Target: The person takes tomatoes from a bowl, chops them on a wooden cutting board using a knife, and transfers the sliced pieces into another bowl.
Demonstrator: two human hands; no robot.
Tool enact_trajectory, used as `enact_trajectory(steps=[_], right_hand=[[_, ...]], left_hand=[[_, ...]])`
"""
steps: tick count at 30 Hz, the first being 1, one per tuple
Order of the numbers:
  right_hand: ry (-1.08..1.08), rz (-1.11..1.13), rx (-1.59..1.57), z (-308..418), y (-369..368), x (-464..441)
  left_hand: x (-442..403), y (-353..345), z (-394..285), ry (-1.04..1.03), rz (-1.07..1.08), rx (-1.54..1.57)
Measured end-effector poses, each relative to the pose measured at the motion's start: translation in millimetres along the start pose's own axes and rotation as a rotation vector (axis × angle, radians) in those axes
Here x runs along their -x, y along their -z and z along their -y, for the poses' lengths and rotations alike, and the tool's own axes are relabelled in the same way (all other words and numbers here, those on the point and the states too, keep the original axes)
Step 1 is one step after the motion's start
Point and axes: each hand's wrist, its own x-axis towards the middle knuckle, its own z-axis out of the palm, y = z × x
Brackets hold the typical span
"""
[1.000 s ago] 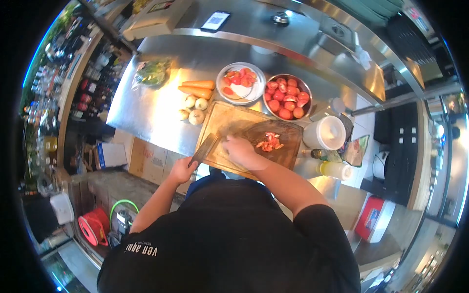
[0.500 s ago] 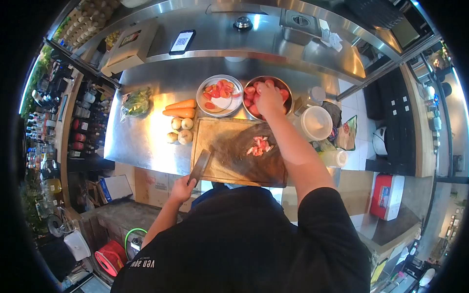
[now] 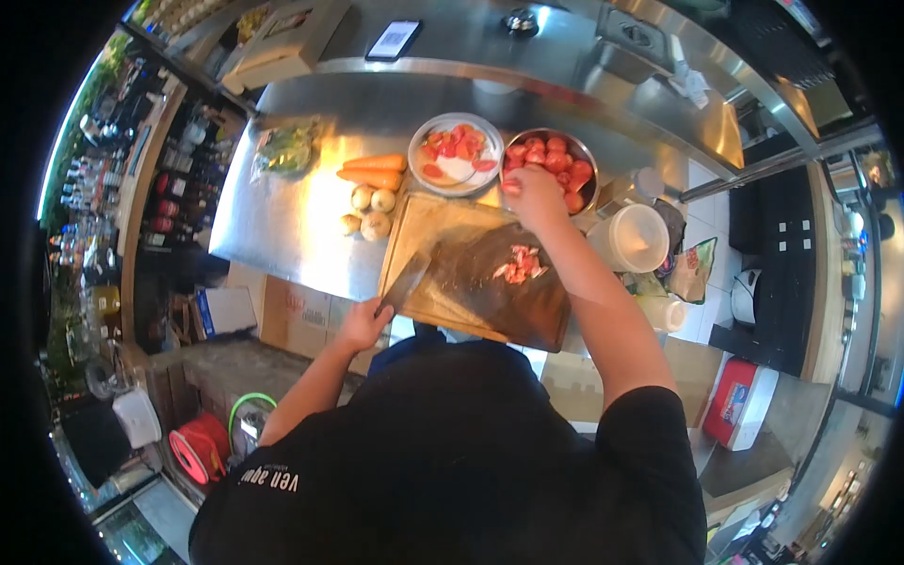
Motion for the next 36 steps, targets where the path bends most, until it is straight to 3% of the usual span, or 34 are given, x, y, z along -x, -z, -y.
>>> enact_trajectory(steps=[2,4,6,10,13,30,36], right_hand=[[-0.118,0.273,-0.225,50,-26,32],[-0.05,0.342,-0.237,60,-68,63],[-0.103,0.295,-0.283,55,-118,93],[-0.002,0.224,-0.223,53,-122,107],[-0.072,0.092,-0.314,49,-118,119],[-0.032,0.108,-0.208,37,-111,126],[-0.035,0.129,-0.165,30,-121,130]], left_hand=[[-4,-8,15,-0.024,-0.026,0.082],[-10,-2,8,0.0,-0.001,0.058],[-12,10,-1,0.044,0.009,0.035],[-23,12,-22,0.04,0.033,-0.036],[-23,0,-32,-0.067,0.028,-0.001],[-49,-23,-83,0.023,0.073,-0.237],[-75,-42,-78,-0.063,0.145,-0.206]])
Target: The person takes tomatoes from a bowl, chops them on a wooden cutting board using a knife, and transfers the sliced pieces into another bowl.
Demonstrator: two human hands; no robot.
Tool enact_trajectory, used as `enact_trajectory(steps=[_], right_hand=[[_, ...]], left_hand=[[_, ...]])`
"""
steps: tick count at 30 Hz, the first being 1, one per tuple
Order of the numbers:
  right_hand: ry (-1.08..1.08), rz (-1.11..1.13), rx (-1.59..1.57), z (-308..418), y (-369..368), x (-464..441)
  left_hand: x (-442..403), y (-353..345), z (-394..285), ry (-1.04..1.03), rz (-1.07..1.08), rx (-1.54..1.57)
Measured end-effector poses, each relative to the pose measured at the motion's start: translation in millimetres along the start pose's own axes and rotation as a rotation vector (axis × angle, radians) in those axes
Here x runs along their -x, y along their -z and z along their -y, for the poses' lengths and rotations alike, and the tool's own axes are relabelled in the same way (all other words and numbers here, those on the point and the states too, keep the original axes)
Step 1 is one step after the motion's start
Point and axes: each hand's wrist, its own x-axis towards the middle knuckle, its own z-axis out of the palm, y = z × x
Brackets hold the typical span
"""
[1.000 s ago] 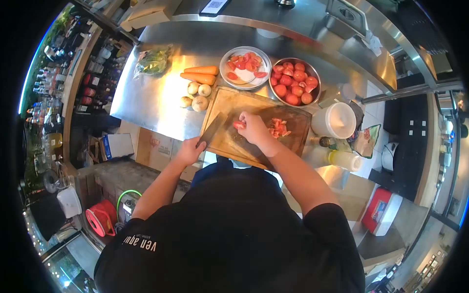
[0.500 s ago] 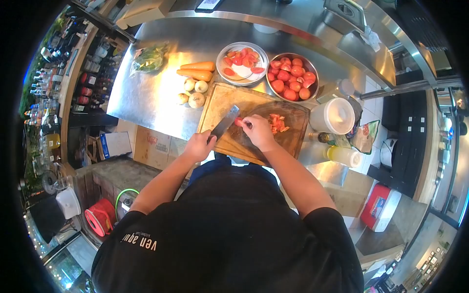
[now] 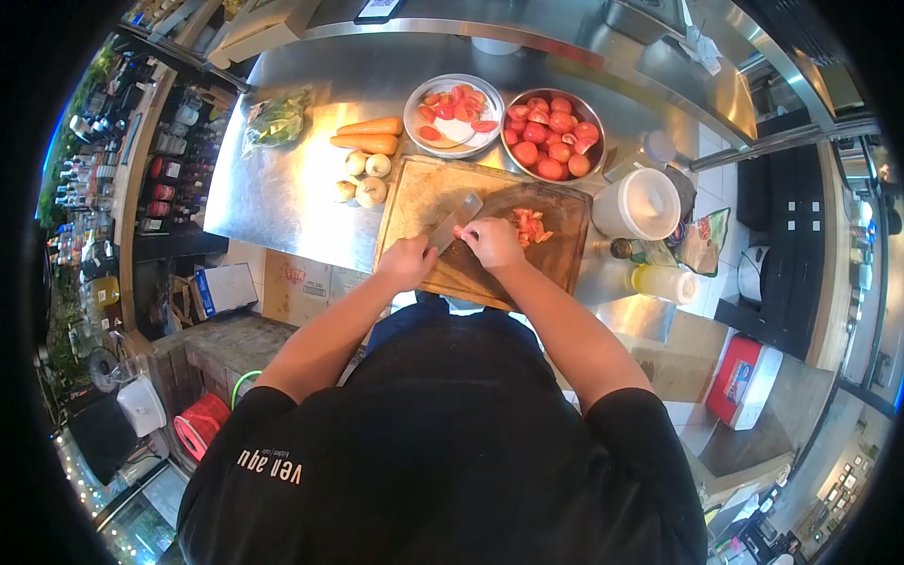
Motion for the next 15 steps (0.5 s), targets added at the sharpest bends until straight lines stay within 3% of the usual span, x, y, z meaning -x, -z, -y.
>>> enact_trajectory(steps=[8,10,11,12,15], right_hand=[[-0.008,0.047,0.061,10,10,0],[-0.078,-0.03,-0.076,27,17,-1],[0.09,-0.094,-0.052,22,14,-4],[0.107,-0.102,-0.047,15,12,-6],[0.096,0.093,0.034,12,18,-3]], left_hand=[[45,6,21,0.051,0.098,-0.041],[62,9,30,0.067,0.095,-0.062],[70,8,36,0.031,0.086,-0.048],[74,7,42,-0.008,0.076,-0.035],[88,20,46,-0.014,0.088,0.101]])
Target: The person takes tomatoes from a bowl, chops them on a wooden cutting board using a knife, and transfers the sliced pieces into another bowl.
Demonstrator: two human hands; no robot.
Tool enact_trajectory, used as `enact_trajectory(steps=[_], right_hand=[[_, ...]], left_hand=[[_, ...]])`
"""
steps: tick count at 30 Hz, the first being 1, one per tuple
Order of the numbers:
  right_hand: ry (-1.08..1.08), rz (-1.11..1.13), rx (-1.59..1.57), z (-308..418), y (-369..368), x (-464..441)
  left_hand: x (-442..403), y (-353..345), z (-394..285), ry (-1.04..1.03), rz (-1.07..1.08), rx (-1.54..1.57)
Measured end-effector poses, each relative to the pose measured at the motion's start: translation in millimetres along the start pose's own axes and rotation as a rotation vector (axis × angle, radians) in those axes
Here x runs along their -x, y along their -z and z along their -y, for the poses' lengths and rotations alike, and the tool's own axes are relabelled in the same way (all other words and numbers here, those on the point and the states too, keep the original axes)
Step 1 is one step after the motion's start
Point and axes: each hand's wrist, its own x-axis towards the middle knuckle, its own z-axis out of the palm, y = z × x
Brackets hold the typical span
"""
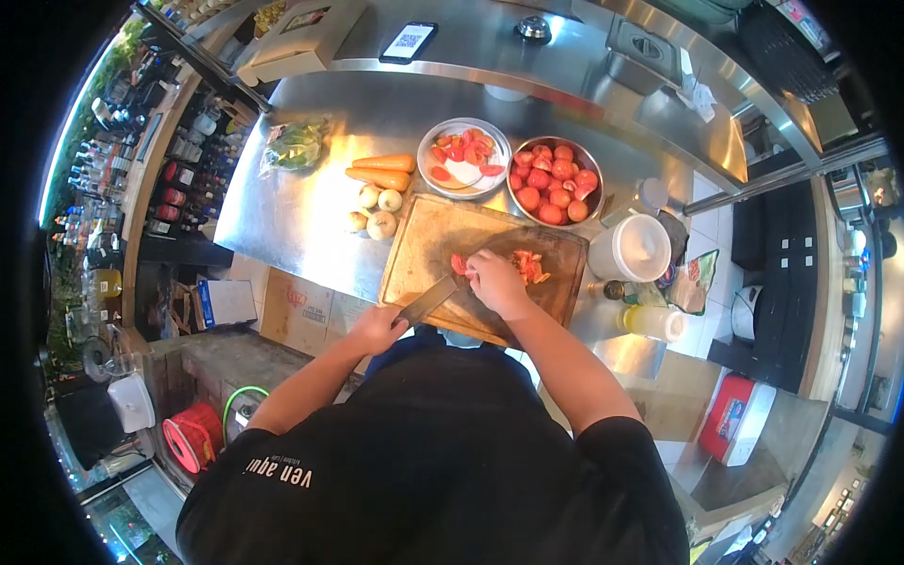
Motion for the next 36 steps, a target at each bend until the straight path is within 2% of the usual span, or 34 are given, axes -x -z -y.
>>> enact_trajectory(steps=[1,3,4,6,7,8,10,13,15,16,18,19,21,22,24,26,28,30,31,33,36], right_hand=[[0.005,-0.003,0.004,0,4,4],[0.076,0.035,0.273,-3,15,13],[0.08,0.027,0.282,-1,17,17],[0.017,0.001,0.563,2,21,24],[-0.011,0.078,0.511,12,27,20],[-0.021,-0.009,0.341,7,16,18],[-0.029,-0.039,0.164,17,5,6],[-0.043,0.058,0.165,22,-13,-13],[-0.132,0.274,0.13,19,-20,-32],[-0.134,0.271,0.127,16,-26,-38],[-0.06,0.202,0.182,14,-36,-43],[-0.137,0.226,0.023,22,-25,-53],[-0.172,0.091,0.014,34,-9,-80],[-0.138,0.045,0.022,27,-2,-100],[0.04,-0.426,-0.013,37,9,-123],[0.059,-0.472,0.053,35,45,-139],[-0.211,-0.515,0.231,26,77,-146],[-0.231,-0.618,0.392,-11,99,-144],[-0.232,-0.621,0.397,-32,108,-142],[-0.412,-0.421,0.449,-70,121,-140],[-0.374,-0.3,0.414,-90,139,-149]], left_hand=[[2,0,7,-0.004,-0.006,-0.001],[-1,-5,30,0.031,-0.06,0.009],[-2,-5,38,0.022,-0.068,0.007],[-6,-4,51,0.044,-0.136,-0.028],[-9,-6,58,0.028,-0.166,-0.013],[-12,3,56,0.022,-0.125,-0.013],[-16,10,56,0.002,-0.128,-0.025],[-23,20,55,-0.025,-0.135,0.005],[-31,26,58,0.001,-0.085,0.001],[-34,28,60,-0.001,-0.082,-0.002],[-37,32,64,-0.114,-0.15,0.037],[-35,36,65,-0.112,-0.124,0.036],[-40,53,63,-0.02,-0.016,-0.006],[-41,59,63,-0.065,-0.019,0.028],[-50,61,65,-0.089,-0.014,0.039],[-62,61,69,-0.106,-0.019,0.052],[-79,51,72,-0.151,-0.031,0.08],[-88,53,61,-0.186,0.021,0.096],[-92,56,53,-0.212,0.059,0.109],[-96,60,36,-0.228,0.079,0.092],[-112,53,24,-0.222,0.13,0.02]])
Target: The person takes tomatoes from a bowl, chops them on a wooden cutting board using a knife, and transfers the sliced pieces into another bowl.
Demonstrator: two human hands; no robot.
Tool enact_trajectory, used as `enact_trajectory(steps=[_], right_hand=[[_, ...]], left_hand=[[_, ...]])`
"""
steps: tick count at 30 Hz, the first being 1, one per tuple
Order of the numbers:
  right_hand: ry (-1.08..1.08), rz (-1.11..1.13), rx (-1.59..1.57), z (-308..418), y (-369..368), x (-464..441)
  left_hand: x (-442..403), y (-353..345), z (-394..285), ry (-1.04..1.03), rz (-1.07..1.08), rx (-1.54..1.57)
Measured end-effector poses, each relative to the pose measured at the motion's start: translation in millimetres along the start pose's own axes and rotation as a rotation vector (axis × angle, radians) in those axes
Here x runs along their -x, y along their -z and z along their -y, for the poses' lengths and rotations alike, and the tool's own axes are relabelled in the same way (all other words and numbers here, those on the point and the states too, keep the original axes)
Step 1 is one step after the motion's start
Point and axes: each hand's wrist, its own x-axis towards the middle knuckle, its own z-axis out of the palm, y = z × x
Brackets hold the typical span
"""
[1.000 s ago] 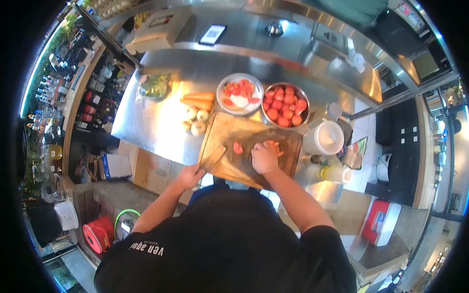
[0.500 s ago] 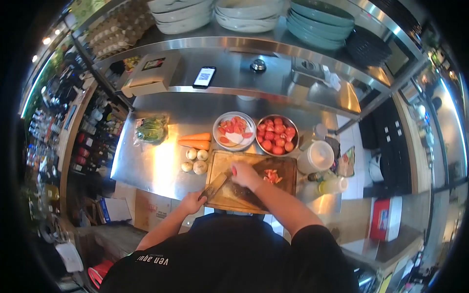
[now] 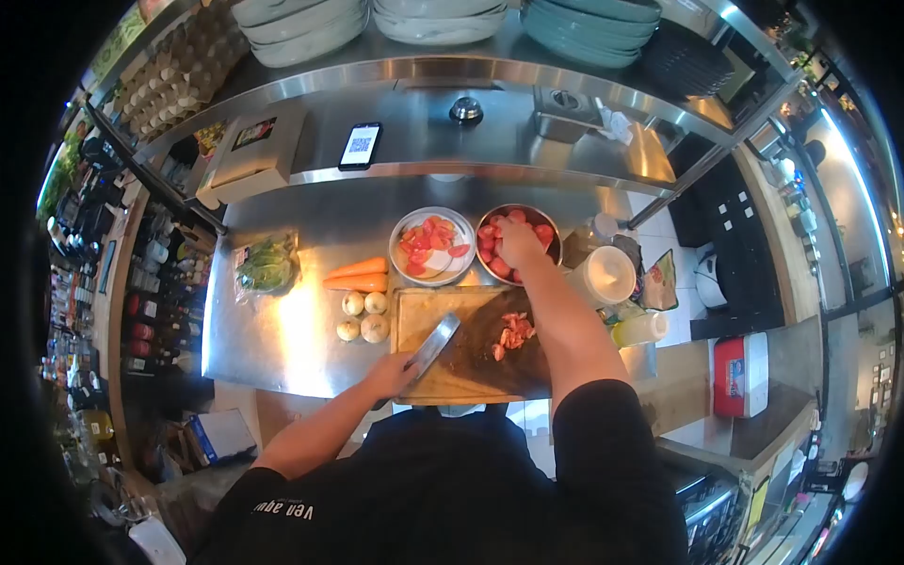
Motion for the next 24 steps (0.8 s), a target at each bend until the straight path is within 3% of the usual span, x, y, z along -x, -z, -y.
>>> enact_trajectory(steps=[2,5,7,11,13,15,16,18,20,23,24], right_hand=[[0.033,0.115,-0.009,1,1,-7],[0.18,-0.006,0.103,-2,-4,-8],[0.15,0.055,0.069,2,5,-5],[0.109,0.181,0.071,-1,15,-4],[0.172,0.104,0.047,-3,29,5],[0.239,-0.074,-0.138,1,33,19],[0.253,-0.058,-0.14,11,35,34],[0.249,-0.004,-0.433,41,39,87],[-0.065,0.367,-0.976,38,-7,140],[-0.393,0.636,-0.95,31,-62,191],[-0.295,0.568,-0.86,34,-70,200]], left_hand=[[1,-5,-1,0.038,0.056,-0.044],[-4,-8,-6,0.099,0.08,-0.122],[-3,-19,-5,0.077,-0.027,-0.029],[-2,-27,-16,0.113,-0.037,-0.038],[-3,-36,-17,0.078,-0.095,-0.076],[0,-40,-21,0.108,-0.133,-0.047],[1,-42,-23,0.123,-0.169,-0.027],[6,-45,-25,0.15,-0.175,0.027],[12,-46,-33,0.167,-0.168,0.081],[20,-46,-43,0.213,-0.197,0.076],[24,-51,-40,0.212,-0.242,0.069]])
